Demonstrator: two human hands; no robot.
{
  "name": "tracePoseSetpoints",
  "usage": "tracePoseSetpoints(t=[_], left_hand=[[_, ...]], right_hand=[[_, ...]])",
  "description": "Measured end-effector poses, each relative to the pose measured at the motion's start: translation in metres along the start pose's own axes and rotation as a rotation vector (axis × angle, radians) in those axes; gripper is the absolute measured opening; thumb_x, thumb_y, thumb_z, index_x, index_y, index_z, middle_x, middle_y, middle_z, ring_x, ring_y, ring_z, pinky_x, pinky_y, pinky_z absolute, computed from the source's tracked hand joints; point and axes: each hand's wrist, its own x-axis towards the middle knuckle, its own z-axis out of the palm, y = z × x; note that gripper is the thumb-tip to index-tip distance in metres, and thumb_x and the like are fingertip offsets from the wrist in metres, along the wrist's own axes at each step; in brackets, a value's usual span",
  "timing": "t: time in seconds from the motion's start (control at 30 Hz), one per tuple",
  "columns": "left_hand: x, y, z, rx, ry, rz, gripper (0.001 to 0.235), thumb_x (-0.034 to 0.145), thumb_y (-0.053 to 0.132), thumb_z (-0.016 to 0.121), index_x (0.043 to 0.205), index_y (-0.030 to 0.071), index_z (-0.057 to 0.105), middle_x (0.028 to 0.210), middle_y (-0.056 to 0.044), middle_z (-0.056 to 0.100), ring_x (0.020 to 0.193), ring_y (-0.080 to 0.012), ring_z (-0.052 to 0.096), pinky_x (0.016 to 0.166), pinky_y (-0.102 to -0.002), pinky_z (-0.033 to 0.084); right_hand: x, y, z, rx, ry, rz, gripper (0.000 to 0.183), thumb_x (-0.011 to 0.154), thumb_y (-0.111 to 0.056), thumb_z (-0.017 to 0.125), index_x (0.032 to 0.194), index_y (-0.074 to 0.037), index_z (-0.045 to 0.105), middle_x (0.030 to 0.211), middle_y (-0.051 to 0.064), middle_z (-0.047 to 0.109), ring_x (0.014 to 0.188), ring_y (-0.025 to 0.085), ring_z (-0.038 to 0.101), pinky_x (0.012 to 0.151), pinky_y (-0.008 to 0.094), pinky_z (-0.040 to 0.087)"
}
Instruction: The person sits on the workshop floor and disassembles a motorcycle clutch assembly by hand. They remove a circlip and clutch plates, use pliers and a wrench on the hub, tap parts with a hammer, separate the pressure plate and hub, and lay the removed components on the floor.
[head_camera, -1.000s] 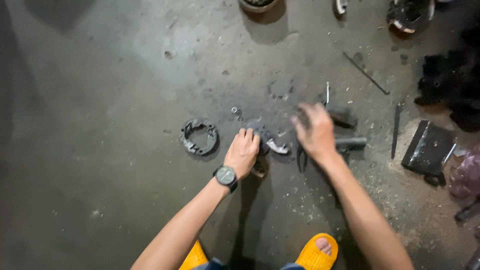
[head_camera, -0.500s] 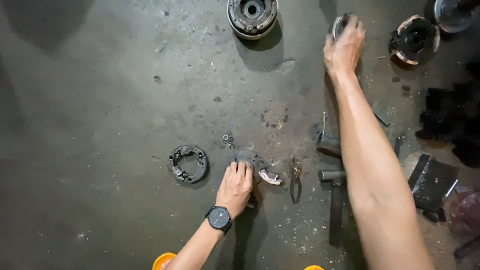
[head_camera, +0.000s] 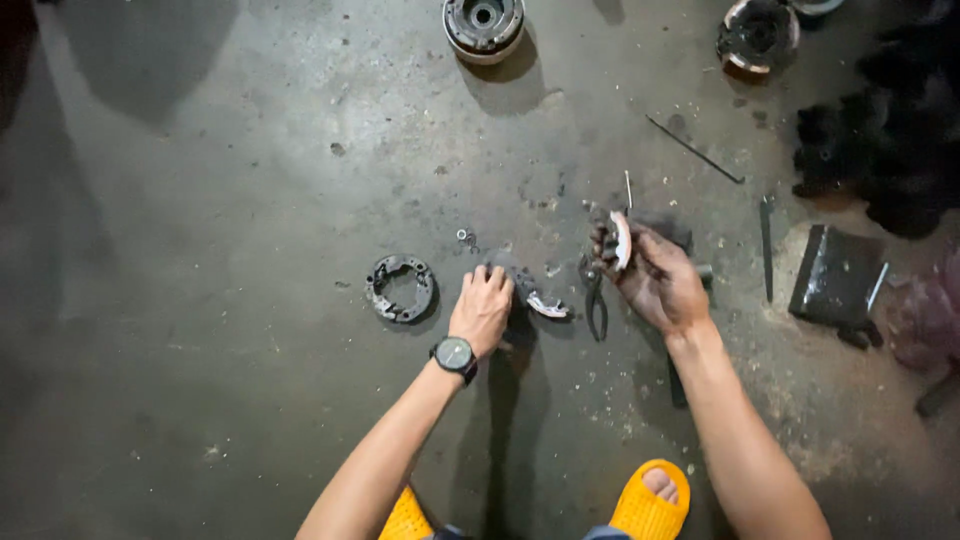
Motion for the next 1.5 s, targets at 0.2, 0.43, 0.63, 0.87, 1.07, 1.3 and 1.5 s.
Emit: tracePoseSetpoints(t=[0.2, 0.43, 0.63, 0.87, 1.07, 1.3, 1.5], left_hand=[[-0.017, -0.009, -0.005, -0.006, 0.147, 0.192, 0.030, 0.079, 0.013, 0.062, 0.107, 0.007, 0.068, 0.107, -0.008, 0.061, 0.107, -0.0292, 0.055, 0.094, -0.052, 0.043], [-0.031, -0.007, 0.013, -0.099, 0.043, -0.017, 0.023, 0.090, 0.013, 0.061, 0.110, 0.003, 0.066, 0.107, -0.015, 0.060, 0.108, -0.0321, 0.054, 0.096, -0.045, 0.046], [-0.029, -0.003, 0.017, -0.072, 0.166, 0.035, 0.037, 0.080, 0.013, 0.064, 0.113, -0.003, 0.066, 0.107, -0.015, 0.060, 0.105, -0.0318, 0.054, 0.089, -0.042, 0.046], [-0.036, -0.005, 0.016, -0.093, 0.174, 0.045, 0.042, 0.079, 0.013, 0.064, 0.118, -0.003, 0.065, 0.108, -0.015, 0.060, 0.106, -0.0328, 0.054, 0.092, -0.043, 0.046], [-0.051, -0.007, 0.015, -0.124, 0.186, 0.136, 0.039, 0.085, 0.011, 0.062, 0.123, 0.001, 0.066, 0.111, -0.013, 0.059, 0.110, -0.0314, 0.055, 0.097, -0.047, 0.045], [-0.039, -0.008, -0.021, -0.167, 0.199, 0.136, 0.024, 0.080, 0.013, 0.063, 0.103, 0.008, 0.067, 0.144, -0.021, 0.051, 0.135, -0.0370, 0.047, 0.109, -0.064, 0.034], [-0.029, -0.015, 0.019, -0.174, 0.093, 0.093, 0.041, 0.081, 0.006, 0.066, 0.121, 0.002, 0.058, 0.143, -0.025, 0.050, 0.133, -0.0406, 0.048, 0.115, -0.058, 0.035]], right_hand=[[-0.044, 0.036, -0.005, -0.438, 0.125, -0.081, 0.044, 0.096, -0.006, 0.070, 0.137, 0.006, 0.060, 0.126, 0.017, 0.067, 0.109, 0.026, 0.066, 0.098, 0.039, 0.052], [-0.040, 0.076, 0.041, -1.639, 0.028, -0.520, 0.050, 0.078, -0.005, 0.078, 0.127, -0.001, 0.066, 0.105, 0.019, 0.063, 0.098, 0.035, 0.064, 0.086, 0.042, 0.053], [-0.025, 0.088, 0.057, -1.777, -0.106, -0.614, 0.050, 0.079, -0.006, 0.077, 0.127, -0.002, 0.066, 0.108, 0.020, 0.060, 0.102, 0.040, 0.057, 0.088, 0.047, 0.050], [-0.019, 0.098, 0.058, -1.882, -0.182, -0.556, 0.050, 0.081, -0.011, 0.077, 0.129, -0.003, 0.066, 0.106, 0.022, 0.059, 0.100, 0.041, 0.056, 0.087, 0.048, 0.050], [-0.037, 0.108, 0.045, -1.952, -0.150, -0.438, 0.052, 0.084, -0.013, 0.076, 0.134, -0.006, 0.063, 0.109, 0.022, 0.059, 0.105, 0.042, 0.057, 0.089, 0.050, 0.050], [-0.025, 0.055, 0.026, -2.029, 0.225, -0.636, 0.049, 0.088, -0.012, 0.076, 0.134, -0.008, 0.063, 0.124, 0.022, 0.060, 0.116, 0.037, 0.058, 0.096, 0.051, 0.049], [-0.040, 0.072, 0.015, -1.848, 0.290, -0.612, 0.041, 0.096, -0.018, 0.074, 0.132, 0.000, 0.063, 0.117, 0.023, 0.060, 0.110, 0.037, 0.061, 0.092, 0.050, 0.053]])
